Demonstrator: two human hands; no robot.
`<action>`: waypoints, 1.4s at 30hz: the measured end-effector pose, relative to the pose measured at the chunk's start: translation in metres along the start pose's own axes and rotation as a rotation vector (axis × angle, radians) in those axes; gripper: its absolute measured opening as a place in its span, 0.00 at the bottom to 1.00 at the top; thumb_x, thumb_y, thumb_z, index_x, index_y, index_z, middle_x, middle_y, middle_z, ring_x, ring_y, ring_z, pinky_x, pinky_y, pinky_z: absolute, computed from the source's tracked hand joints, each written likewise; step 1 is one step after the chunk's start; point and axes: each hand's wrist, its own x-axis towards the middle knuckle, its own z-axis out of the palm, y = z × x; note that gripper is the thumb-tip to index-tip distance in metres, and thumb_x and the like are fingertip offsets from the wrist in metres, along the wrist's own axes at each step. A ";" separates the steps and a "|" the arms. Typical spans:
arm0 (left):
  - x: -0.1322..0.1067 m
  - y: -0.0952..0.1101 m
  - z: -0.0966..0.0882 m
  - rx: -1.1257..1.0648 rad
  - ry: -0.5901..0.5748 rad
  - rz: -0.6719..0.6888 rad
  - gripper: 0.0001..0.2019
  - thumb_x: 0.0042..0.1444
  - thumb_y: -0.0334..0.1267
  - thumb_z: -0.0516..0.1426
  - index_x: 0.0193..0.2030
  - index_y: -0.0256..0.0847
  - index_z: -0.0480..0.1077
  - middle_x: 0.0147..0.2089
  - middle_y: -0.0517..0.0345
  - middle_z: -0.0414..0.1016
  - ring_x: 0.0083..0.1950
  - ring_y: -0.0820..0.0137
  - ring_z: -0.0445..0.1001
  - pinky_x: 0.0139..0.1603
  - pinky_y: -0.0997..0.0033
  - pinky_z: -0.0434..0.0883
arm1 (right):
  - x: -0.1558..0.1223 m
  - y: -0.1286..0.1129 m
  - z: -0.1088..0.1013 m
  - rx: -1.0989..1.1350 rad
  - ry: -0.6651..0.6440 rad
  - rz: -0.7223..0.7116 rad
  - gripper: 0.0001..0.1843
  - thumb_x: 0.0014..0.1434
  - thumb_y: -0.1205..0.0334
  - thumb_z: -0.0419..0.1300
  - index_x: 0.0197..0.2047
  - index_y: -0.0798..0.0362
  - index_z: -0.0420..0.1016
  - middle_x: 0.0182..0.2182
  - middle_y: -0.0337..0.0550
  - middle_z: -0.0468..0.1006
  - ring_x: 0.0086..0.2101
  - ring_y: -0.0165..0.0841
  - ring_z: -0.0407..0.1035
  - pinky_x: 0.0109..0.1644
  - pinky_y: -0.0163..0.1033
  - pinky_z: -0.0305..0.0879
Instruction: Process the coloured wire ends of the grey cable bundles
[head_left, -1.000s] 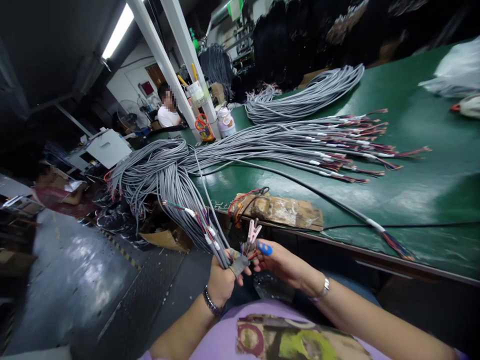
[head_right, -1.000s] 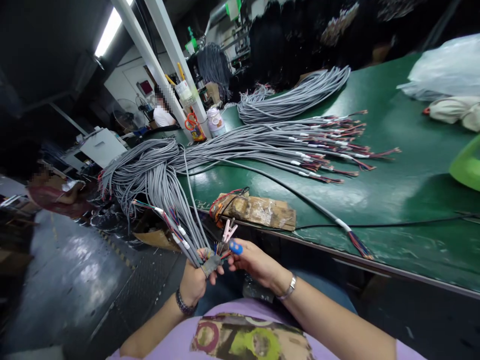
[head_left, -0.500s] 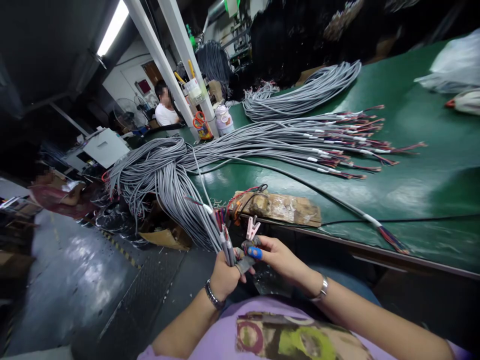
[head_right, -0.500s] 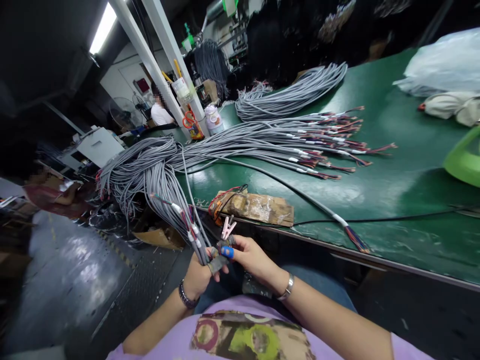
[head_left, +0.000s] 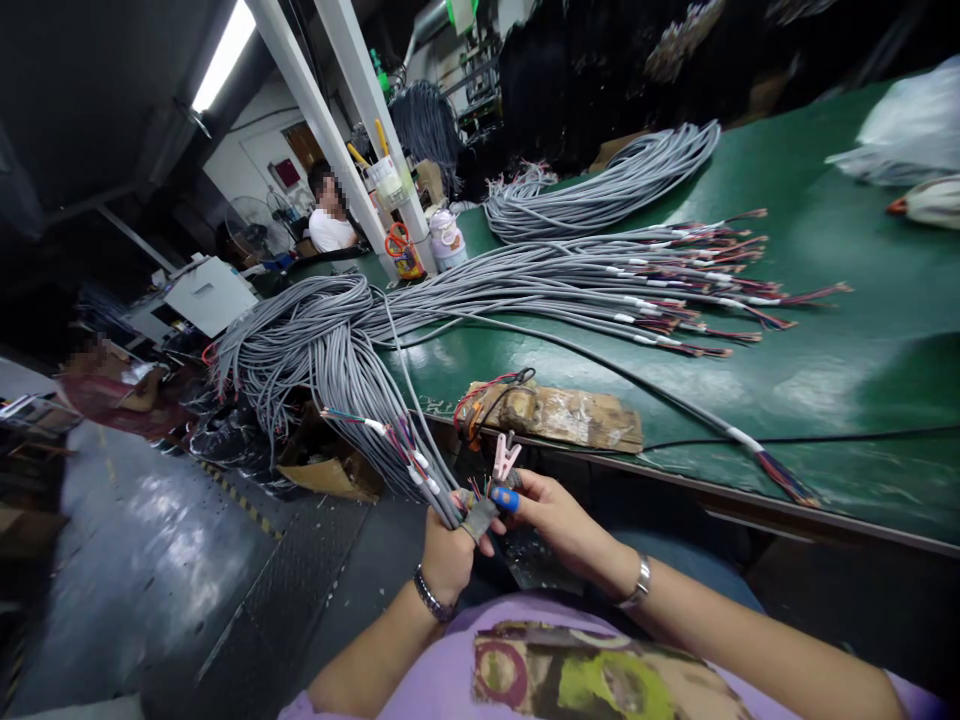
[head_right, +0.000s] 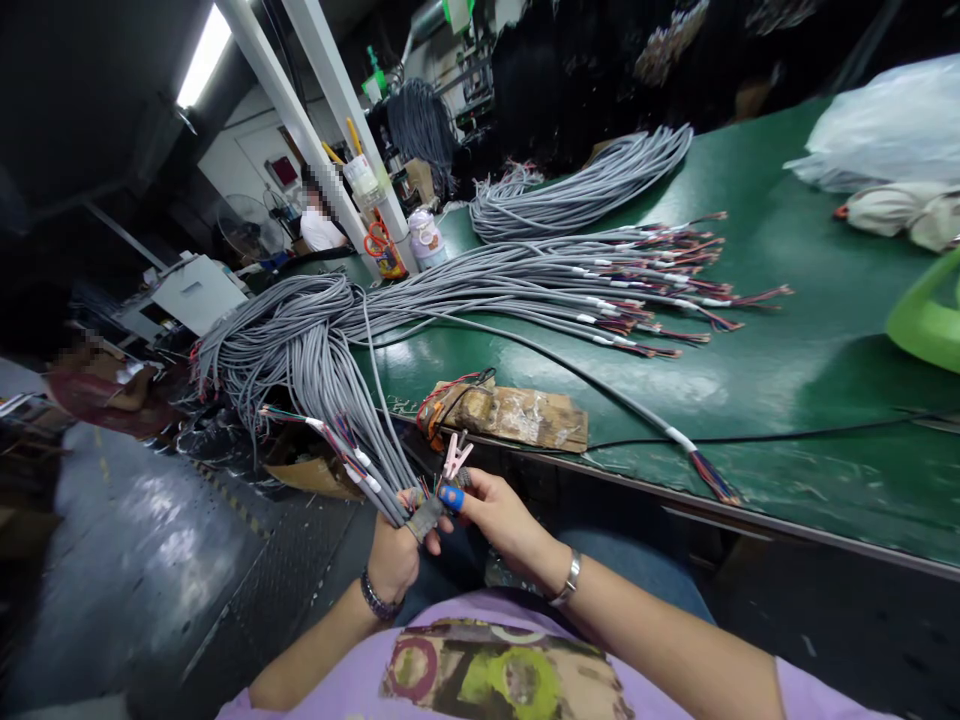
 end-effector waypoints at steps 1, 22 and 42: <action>0.000 -0.001 0.000 -0.002 0.014 0.003 0.14 0.50 0.46 0.61 0.28 0.35 0.71 0.23 0.56 0.76 0.16 0.78 0.65 0.17 0.79 0.60 | 0.000 0.000 0.000 0.005 0.023 0.003 0.20 0.48 0.45 0.64 0.31 0.55 0.70 0.20 0.36 0.69 0.23 0.27 0.59 0.28 0.35 0.53; -0.005 -0.005 -0.002 -0.040 0.120 0.045 0.14 0.51 0.46 0.60 0.27 0.35 0.70 0.23 0.57 0.75 0.16 0.78 0.64 0.17 0.78 0.60 | -0.002 0.000 0.008 0.037 0.095 0.058 0.19 0.44 0.49 0.68 0.29 0.55 0.70 0.20 0.35 0.68 0.23 0.26 0.56 0.28 0.34 0.52; 0.007 0.014 0.009 -0.197 -0.069 -0.045 0.17 0.45 0.49 0.64 0.25 0.34 0.71 0.20 0.57 0.74 0.13 0.80 0.61 0.14 0.79 0.55 | 0.023 0.010 -0.022 0.369 0.050 0.047 0.23 0.50 0.42 0.62 0.32 0.56 0.74 0.22 0.37 0.67 0.23 0.26 0.58 0.30 0.34 0.61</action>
